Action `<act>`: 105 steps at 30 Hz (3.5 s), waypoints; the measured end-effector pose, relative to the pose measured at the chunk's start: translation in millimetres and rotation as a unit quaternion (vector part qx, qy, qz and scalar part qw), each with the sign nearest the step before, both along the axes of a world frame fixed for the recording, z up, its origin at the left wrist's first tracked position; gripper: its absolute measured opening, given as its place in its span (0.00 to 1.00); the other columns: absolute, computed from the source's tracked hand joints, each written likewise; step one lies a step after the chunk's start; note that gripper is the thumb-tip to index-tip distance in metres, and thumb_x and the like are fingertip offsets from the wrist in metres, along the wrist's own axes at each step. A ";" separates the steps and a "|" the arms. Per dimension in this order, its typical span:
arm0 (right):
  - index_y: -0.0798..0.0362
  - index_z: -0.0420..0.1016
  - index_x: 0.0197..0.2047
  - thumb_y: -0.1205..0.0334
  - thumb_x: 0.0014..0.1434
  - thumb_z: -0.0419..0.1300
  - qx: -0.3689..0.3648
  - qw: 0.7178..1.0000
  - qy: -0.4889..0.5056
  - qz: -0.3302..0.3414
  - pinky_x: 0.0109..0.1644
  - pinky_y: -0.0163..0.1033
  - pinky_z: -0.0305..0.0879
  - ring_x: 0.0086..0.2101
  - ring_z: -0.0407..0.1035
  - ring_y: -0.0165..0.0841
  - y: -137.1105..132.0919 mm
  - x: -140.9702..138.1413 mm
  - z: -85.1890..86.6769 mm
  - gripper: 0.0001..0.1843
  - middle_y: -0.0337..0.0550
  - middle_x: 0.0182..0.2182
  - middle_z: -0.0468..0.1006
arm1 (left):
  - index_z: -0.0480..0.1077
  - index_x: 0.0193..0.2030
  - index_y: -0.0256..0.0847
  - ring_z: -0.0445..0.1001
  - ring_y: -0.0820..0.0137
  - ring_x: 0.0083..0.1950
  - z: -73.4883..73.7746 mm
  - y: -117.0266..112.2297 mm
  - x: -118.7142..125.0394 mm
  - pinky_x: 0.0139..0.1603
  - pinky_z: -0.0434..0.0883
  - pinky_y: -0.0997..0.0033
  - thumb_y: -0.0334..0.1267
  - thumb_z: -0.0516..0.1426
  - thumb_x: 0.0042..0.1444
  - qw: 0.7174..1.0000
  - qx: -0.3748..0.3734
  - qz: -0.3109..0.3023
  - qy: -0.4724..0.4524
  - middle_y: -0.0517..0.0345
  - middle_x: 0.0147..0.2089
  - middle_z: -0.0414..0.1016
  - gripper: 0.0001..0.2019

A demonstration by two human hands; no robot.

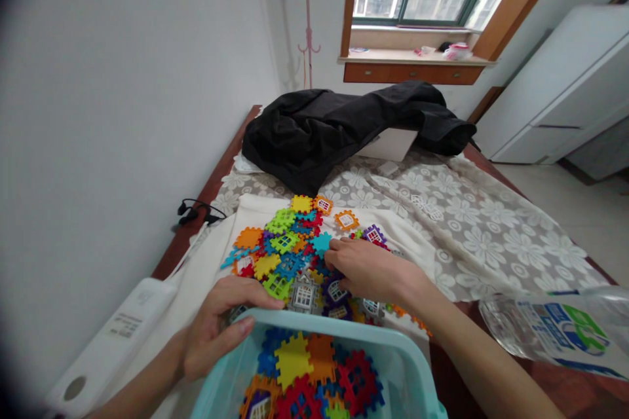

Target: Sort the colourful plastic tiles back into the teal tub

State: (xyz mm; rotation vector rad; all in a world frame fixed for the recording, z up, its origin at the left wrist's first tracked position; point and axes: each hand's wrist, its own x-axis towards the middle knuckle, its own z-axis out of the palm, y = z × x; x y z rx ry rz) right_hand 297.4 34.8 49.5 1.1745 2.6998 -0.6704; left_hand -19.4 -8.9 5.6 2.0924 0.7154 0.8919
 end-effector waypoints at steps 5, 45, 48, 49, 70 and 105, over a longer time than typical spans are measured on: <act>0.51 0.73 0.44 0.69 0.57 0.62 -0.075 0.996 0.039 -0.004 0.42 0.41 0.63 0.38 0.70 0.36 12.8 8.0 9.1 0.11 0.43 0.39 0.79 | 0.76 0.61 0.47 0.79 0.67 0.52 1.7 1.5 1.4 0.59 0.66 0.69 0.32 0.57 0.63 1.000 0.018 -0.010 -0.007 0.59 0.53 0.84 0.20; 0.51 0.74 0.53 0.61 0.69 0.61 -0.045 0.954 0.275 -0.109 0.50 0.41 0.69 0.43 0.74 0.35 13.6 -27.0 -17.7 0.11 0.45 0.46 0.82 | 0.79 0.58 0.46 0.82 0.63 0.49 5.0 -0.2 2.9 0.57 0.70 0.65 0.35 0.56 0.65 1.000 0.002 0.006 -0.001 0.54 0.50 0.86 0.17; 0.52 0.74 0.51 0.64 0.67 0.61 -0.045 0.958 0.266 -0.097 0.52 0.42 0.69 0.45 0.74 0.37 11.5 -37.7 -32.2 0.09 0.47 0.47 0.80 | 0.79 0.59 0.46 0.81 0.64 0.49 2.2 0.1 1.6 0.58 0.69 0.66 0.35 0.56 0.65 1.000 0.001 0.001 0.008 0.55 0.50 0.86 0.18; 0.53 0.74 0.51 0.65 0.67 0.61 -0.047 0.959 0.260 -0.098 0.52 0.42 0.69 0.45 0.74 0.37 10.5 -40.1 -35.4 0.10 0.48 0.47 0.80 | 0.79 0.59 0.46 0.81 0.64 0.49 1.5 0.4 1.3 0.57 0.69 0.67 0.35 0.56 0.65 1.000 0.004 -0.005 0.006 0.55 0.50 0.86 0.18; 0.50 0.77 0.53 0.64 0.65 0.67 -0.096 0.952 0.289 -0.041 0.57 0.44 0.69 0.49 0.73 0.36 21.7 -11.9 -2.4 0.13 0.44 0.49 0.80 | 0.80 0.58 0.44 0.82 0.62 0.48 3.0 0.8 1.8 0.56 0.72 0.63 0.37 0.56 0.66 1.000 0.001 0.004 0.009 0.51 0.49 0.87 0.17; 0.51 0.73 0.48 0.60 0.72 0.50 -0.039 0.980 0.135 -0.140 0.37 0.38 0.58 0.30 0.67 0.31 26.5 11.0 14.5 0.11 0.38 0.30 0.76 | 0.82 0.54 0.41 0.82 0.66 0.37 4.8 8.2 8.6 0.42 0.70 0.69 0.38 0.56 0.65 0.999 -0.026 -0.025 -0.037 0.51 0.40 0.86 0.17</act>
